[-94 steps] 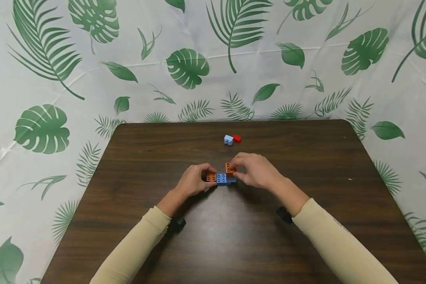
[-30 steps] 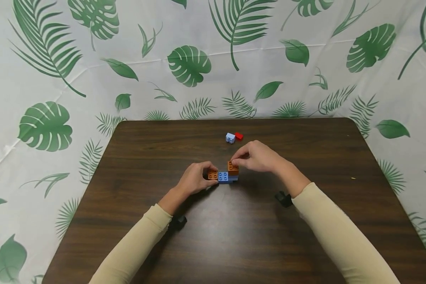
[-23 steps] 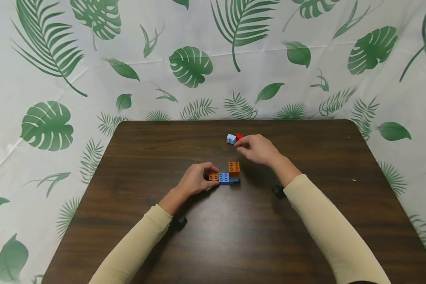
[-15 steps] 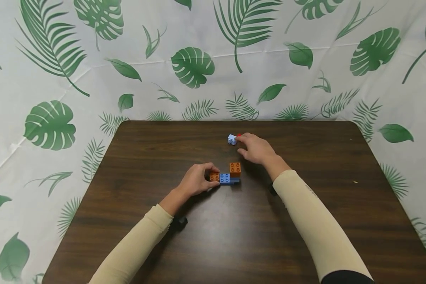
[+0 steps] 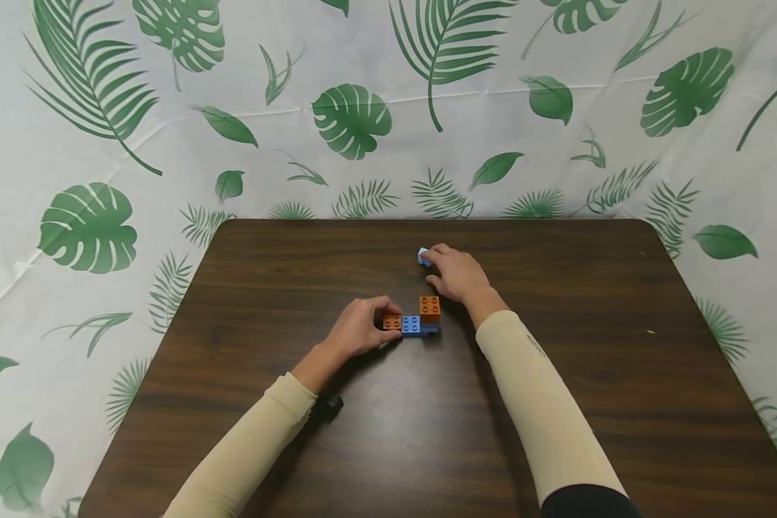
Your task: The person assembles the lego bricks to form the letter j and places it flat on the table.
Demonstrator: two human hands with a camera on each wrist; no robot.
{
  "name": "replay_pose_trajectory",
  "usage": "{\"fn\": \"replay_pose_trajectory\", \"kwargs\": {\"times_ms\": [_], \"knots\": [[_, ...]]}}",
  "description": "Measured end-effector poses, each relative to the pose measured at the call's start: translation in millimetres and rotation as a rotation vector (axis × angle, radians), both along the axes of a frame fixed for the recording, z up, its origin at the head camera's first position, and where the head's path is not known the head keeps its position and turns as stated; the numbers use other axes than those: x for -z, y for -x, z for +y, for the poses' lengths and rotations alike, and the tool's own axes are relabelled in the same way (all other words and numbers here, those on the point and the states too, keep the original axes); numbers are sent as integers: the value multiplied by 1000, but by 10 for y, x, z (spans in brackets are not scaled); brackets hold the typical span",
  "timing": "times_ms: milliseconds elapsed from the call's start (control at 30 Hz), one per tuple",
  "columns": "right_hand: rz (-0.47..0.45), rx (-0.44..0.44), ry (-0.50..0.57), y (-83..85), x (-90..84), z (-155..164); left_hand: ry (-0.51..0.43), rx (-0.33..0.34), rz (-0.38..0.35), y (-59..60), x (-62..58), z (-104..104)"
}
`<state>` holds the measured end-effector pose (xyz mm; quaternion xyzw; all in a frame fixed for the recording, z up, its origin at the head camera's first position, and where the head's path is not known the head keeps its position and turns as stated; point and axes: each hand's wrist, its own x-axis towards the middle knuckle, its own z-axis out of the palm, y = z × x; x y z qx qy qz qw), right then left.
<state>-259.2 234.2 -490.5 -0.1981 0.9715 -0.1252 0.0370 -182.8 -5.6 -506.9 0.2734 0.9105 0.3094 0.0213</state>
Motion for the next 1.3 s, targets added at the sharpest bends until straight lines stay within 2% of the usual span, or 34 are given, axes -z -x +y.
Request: {"fn": "replay_pose_trajectory", "kwargs": {"times_ms": [133, 333, 667, 800, 933, 1167, 1300], "knots": [[71, 39, 5, -13, 13, -19, -4, -3, 2, -5, 7, -4], [69, 83, 37, -33, 27, -5, -11, 1, 11, 2, 12, -1], [-84, 115, 239, -79, 21, 106, -11, 1, 6, 1, 4, -11], [-107, 138, 268, -86, 24, 140, -4, -4, 9, -2, 5, -13], [-99, 122, 220, -89, 14, 110, -4, -12, 17, -3, 9, -16], [-80, 88, 57, -129, -22, 25, -8, -11, 9, -15, 23, -10], [-88, 74, 36, -152, -21, 35, -7, -8, 9, -16, 28, -5]]}}
